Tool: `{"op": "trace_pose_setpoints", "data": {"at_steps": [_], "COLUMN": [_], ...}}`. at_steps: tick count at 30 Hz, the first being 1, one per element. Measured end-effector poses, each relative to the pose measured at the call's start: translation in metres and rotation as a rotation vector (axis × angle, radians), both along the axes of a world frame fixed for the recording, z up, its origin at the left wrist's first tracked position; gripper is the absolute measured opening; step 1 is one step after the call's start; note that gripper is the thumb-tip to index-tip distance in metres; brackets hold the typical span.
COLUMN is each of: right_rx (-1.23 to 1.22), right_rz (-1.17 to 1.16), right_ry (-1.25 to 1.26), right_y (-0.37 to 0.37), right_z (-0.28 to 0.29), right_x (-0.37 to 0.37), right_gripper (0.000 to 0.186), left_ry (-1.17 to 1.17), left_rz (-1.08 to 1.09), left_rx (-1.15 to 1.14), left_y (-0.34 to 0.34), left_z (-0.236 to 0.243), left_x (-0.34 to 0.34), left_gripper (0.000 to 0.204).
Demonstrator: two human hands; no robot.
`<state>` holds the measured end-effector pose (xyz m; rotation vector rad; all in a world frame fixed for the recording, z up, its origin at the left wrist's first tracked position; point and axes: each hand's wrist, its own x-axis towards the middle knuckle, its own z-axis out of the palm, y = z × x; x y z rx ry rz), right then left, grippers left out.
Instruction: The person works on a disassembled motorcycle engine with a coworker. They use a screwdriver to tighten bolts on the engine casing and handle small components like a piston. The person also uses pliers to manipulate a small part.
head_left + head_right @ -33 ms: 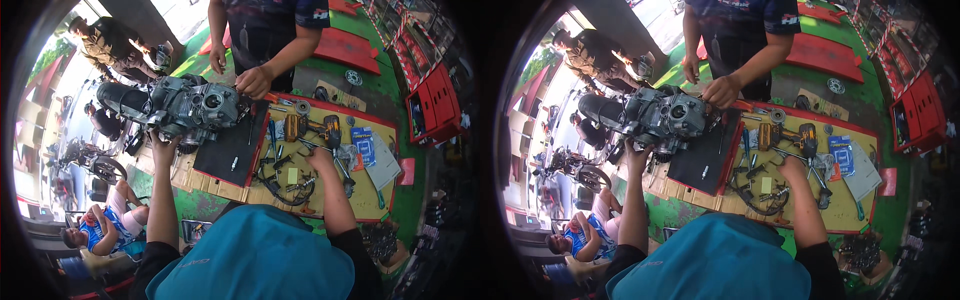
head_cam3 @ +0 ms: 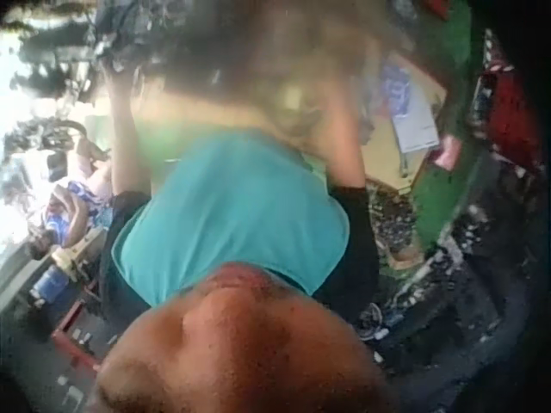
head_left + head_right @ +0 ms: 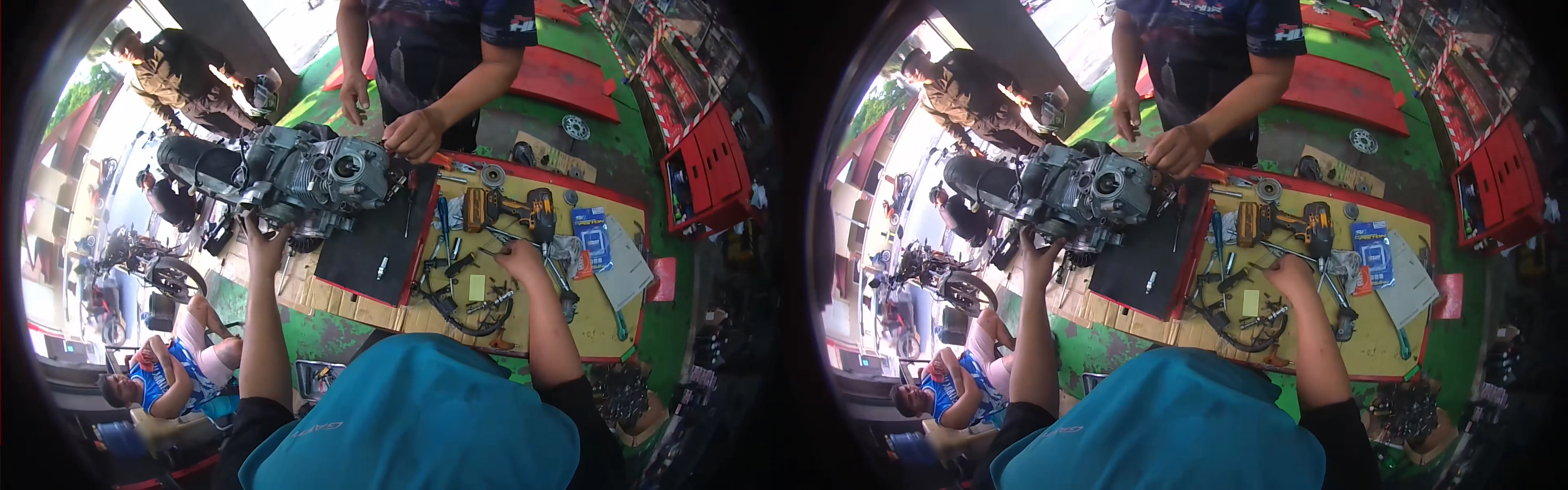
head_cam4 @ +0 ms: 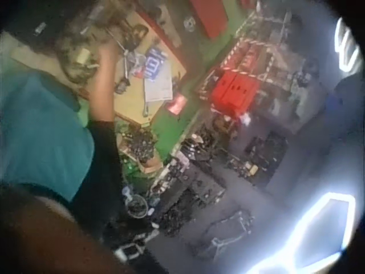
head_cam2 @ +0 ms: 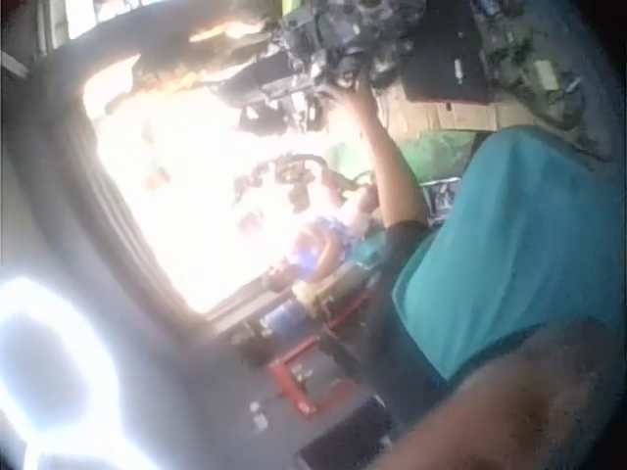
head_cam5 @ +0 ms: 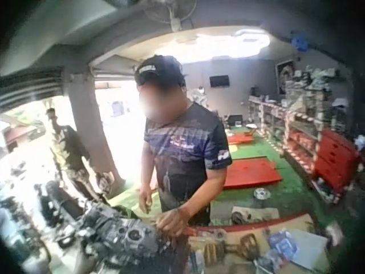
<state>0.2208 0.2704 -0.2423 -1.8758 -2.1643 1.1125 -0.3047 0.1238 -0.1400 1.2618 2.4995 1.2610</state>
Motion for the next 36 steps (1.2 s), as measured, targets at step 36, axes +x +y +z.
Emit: {"op": "trace_pose_setpoints", "data": {"at_steps": [36], "right_rx": [0.831], "right_rz": [0.495], "right_ry": [0.742], "right_y": [-0.047], "right_z": [0.222], "right_x": [-0.165], "right_gripper": [0.028], "left_ry": [-1.451], "left_rz": [-0.673], "left_rx": [0.352], "left_y": [0.017], "left_z": [0.089], "left_x": [0.2], "left_gripper": [0.015]}}
